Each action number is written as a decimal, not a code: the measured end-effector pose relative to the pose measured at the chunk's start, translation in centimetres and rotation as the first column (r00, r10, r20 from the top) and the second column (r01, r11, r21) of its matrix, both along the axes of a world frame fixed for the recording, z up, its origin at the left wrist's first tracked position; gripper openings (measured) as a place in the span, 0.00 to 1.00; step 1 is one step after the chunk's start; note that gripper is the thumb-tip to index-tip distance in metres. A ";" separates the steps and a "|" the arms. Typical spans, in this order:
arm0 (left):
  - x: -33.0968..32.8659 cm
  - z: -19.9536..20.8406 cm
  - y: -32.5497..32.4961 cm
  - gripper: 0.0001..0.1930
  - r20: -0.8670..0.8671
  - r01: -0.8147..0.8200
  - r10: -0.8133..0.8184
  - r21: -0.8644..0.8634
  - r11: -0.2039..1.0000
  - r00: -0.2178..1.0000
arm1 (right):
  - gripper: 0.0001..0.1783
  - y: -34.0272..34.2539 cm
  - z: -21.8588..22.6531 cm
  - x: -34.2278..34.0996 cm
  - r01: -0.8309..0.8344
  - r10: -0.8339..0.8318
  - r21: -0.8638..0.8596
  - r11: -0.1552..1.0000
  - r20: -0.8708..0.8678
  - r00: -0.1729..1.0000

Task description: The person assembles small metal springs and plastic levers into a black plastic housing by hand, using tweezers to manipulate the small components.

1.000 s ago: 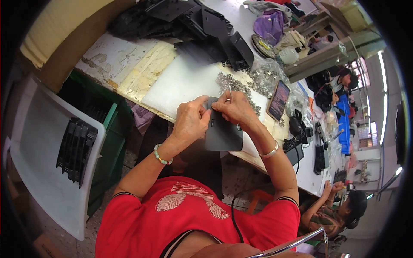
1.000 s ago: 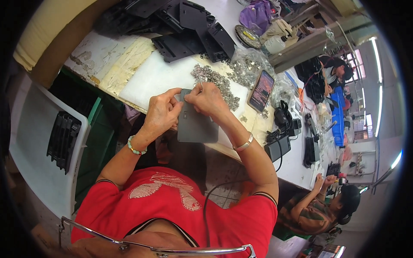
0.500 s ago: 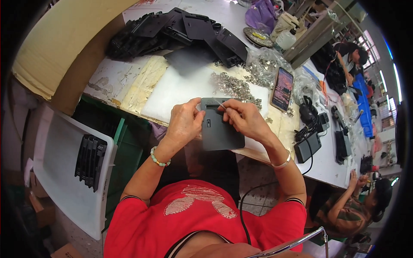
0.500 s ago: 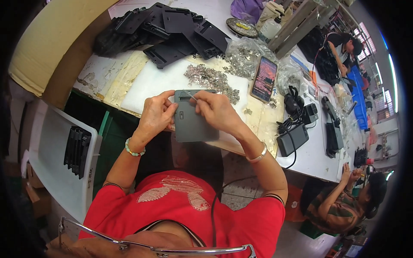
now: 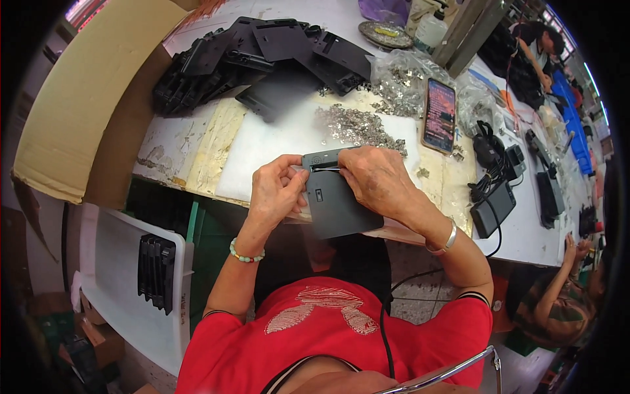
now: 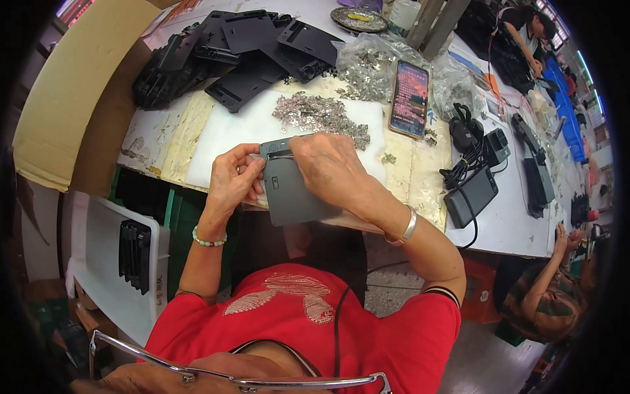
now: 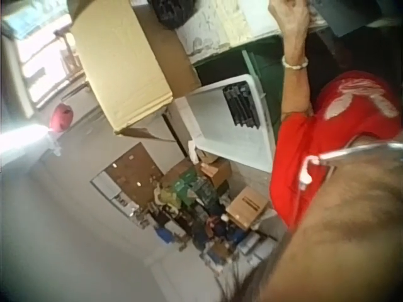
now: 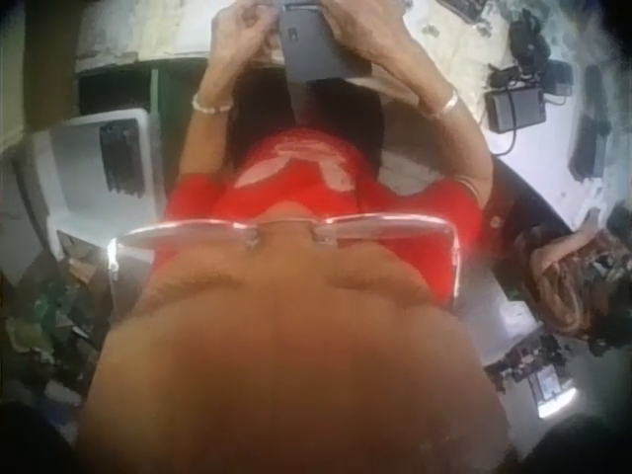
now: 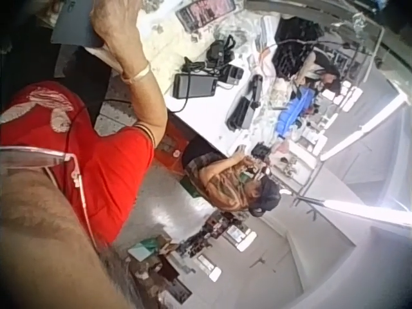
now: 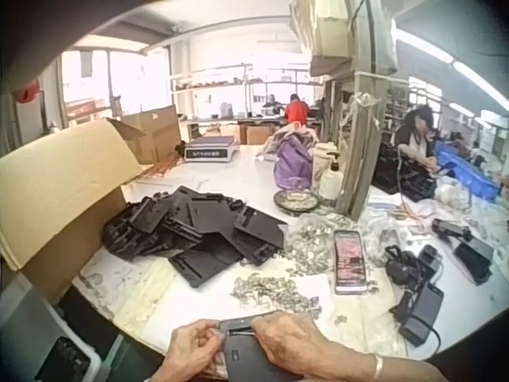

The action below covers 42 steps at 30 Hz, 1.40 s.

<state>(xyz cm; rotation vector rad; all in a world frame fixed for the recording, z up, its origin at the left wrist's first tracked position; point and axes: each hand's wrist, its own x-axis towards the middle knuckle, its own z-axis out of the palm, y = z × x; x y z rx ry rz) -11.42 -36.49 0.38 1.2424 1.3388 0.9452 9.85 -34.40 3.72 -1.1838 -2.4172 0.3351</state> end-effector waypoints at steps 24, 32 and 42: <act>0.0 0.0 0.0 0.15 0.035 -0.005 0.005 -0.013 1.000 0.999 | 0.05 0.8 0.1 0.2 -0.059 0.056 -0.211 0.976 -0.020 0.998; 0.1 0.0 0.1 0.16 0.032 0.007 -0.006 -0.010 1.000 0.999 | 0.04 0.8 0.1 0.3 -0.054 0.051 -0.207 0.977 -0.023 0.998; -0.2 -0.2 0.4 0.16 0.097 0.037 -0.033 -0.041 0.998 0.995 | 0.06 0.4 1.3 -0.9 -0.034 0.069 -0.181 0.983 0.192 0.979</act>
